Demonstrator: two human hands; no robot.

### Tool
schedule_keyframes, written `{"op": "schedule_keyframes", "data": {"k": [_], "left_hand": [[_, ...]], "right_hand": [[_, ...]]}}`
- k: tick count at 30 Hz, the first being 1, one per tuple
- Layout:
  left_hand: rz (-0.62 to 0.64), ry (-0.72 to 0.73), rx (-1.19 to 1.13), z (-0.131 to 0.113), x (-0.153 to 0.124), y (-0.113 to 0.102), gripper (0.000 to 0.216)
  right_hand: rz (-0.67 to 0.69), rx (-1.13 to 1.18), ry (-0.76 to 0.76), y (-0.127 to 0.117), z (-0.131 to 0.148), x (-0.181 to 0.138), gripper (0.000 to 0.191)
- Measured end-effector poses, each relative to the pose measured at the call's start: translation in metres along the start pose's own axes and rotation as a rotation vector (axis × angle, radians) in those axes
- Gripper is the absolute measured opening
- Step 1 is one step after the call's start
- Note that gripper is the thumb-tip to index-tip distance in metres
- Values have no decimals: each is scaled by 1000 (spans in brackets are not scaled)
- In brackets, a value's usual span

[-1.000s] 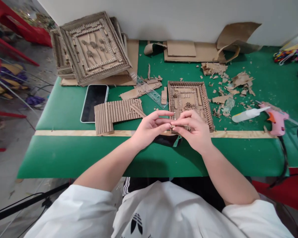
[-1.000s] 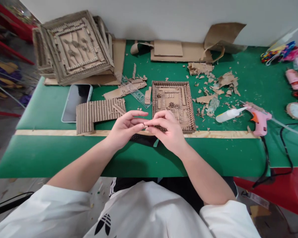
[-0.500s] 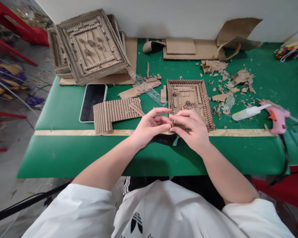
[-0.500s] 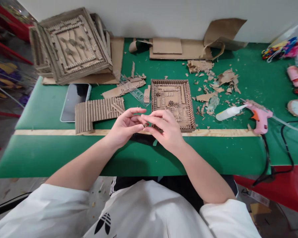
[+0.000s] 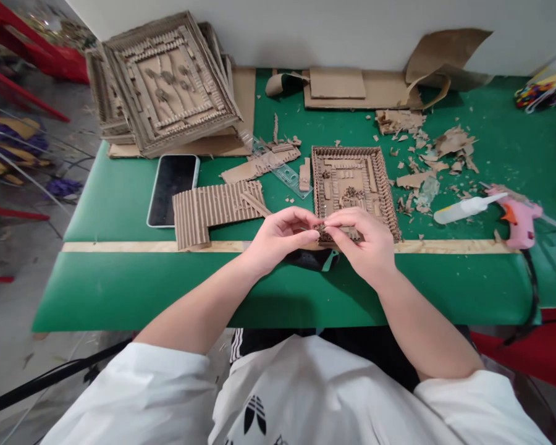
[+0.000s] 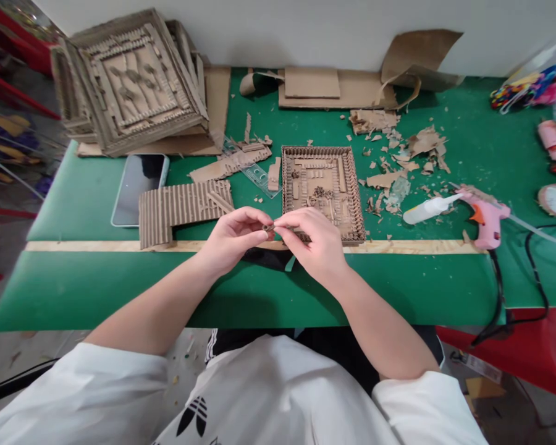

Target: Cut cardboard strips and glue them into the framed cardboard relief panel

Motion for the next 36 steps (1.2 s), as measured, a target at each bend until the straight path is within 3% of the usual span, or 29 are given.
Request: {"op": "schedule_keyframes", "data": {"k": [3, 6, 11, 14, 18, 36], "left_hand": [[32, -1, -37, 0, 0, 3, 26], [41, 33, -25, -3, -1, 4, 24], [-33, 94, 133, -11, -3, 0, 21], [-55, 95, 231, -15, -4, 0, 22], [-87, 223, 271, -26, -5, -1, 22], [-12, 435, 527, -39, -10, 8, 12]], "right_hand": [[36, 58, 101, 2, -6, -1, 9], [26, 27, 96, 1, -5, -1, 8], [40, -51, 67, -1, -3, 0, 8], [62, 8, 125, -1, -8, -1, 9], [83, 114, 230, -1, -19, -2, 13], [171, 213, 330, 10, -27, -4, 20]]}}
Point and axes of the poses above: each hand's wrist, its own x-axis towards the middle knuckle, its own y-axis out of the palm, z = x × y, the point moved 7 cm from there along x, towards the middle knuckle, and after that the axes turned 13 degrees about -x, right-handed, at the moved point
